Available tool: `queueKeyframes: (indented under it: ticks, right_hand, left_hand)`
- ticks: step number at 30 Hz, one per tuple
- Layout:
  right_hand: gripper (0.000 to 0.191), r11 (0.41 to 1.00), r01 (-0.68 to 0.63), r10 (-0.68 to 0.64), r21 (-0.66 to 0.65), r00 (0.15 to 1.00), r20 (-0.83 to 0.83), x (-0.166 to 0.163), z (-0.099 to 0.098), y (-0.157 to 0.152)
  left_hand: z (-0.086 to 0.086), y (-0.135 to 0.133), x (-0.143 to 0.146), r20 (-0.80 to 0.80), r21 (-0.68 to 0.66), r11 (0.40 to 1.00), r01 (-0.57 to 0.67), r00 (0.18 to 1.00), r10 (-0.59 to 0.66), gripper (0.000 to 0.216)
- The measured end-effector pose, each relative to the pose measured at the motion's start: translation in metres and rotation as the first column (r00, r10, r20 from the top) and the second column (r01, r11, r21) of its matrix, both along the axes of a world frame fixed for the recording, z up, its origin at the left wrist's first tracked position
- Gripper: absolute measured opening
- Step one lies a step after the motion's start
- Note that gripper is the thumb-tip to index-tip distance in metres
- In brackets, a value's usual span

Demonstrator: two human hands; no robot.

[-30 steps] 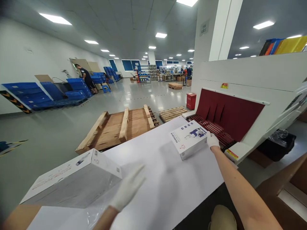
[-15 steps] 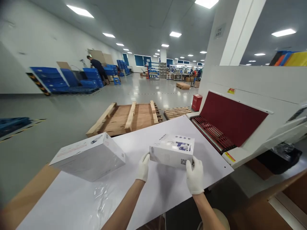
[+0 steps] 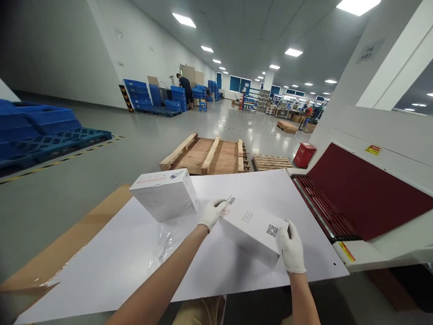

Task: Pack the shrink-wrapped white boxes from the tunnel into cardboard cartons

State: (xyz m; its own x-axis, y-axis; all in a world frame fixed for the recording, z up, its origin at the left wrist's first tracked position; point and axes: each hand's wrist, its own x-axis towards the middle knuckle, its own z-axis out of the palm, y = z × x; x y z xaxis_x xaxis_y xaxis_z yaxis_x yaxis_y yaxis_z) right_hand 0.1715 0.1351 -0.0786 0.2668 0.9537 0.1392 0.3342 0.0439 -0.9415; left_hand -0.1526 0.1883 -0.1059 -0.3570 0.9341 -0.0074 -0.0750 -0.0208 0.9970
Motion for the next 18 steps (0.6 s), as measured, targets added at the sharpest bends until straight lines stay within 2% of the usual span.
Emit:
queueKeyframes:
  ticks: [3,5,7,9,11,13,16,18]
  right_hand:
    - [0.062,0.997,-0.081,0.08,-0.005,0.995,-0.065,-0.003,0.002,0.004]
    - [0.058,0.994,-0.105,0.107,0.03,0.991,-0.081,-0.003,0.003,0.005]
    - [0.055,0.993,-0.111,0.114,0.044,0.99,-0.087,-0.002,0.001,0.004]
    - [0.054,0.994,-0.102,0.106,0.045,0.99,-0.095,-0.002,0.0,0.002]
    - [0.054,0.994,-0.103,0.106,0.035,0.988,-0.114,-0.003,-0.001,-0.001]
    - [0.056,0.995,-0.097,0.1,0.03,0.987,-0.124,-0.005,0.0,-0.002]
    - [0.056,0.995,-0.087,0.091,0.041,0.99,-0.104,-0.006,0.001,-0.003]
    - [0.055,0.995,-0.09,0.095,0.052,0.991,-0.096,-0.006,0.001,-0.004]
  left_hand:
    - [0.011,0.0,0.001,-0.115,-0.008,1.0,-0.031,0.993,0.03,0.028]
    - [0.019,-0.005,0.007,-0.204,0.012,0.999,-0.032,0.978,0.034,0.033]
    - [0.027,-0.015,0.017,-0.367,0.036,0.999,-0.018,0.93,0.03,0.049]
    - [0.033,-0.025,0.029,-0.546,0.038,0.999,-0.016,0.837,0.034,0.072]
    - [0.037,-0.033,0.04,-0.647,0.007,0.999,-0.032,0.762,0.029,0.089]
    - [0.039,-0.038,0.046,-0.655,-0.036,0.998,-0.047,0.756,0.012,0.094]
    - [0.037,-0.038,0.047,-0.647,-0.053,0.997,-0.049,0.762,0.003,0.09]
    - [0.034,-0.032,0.041,-0.576,-0.027,0.999,-0.041,0.817,0.018,0.089]
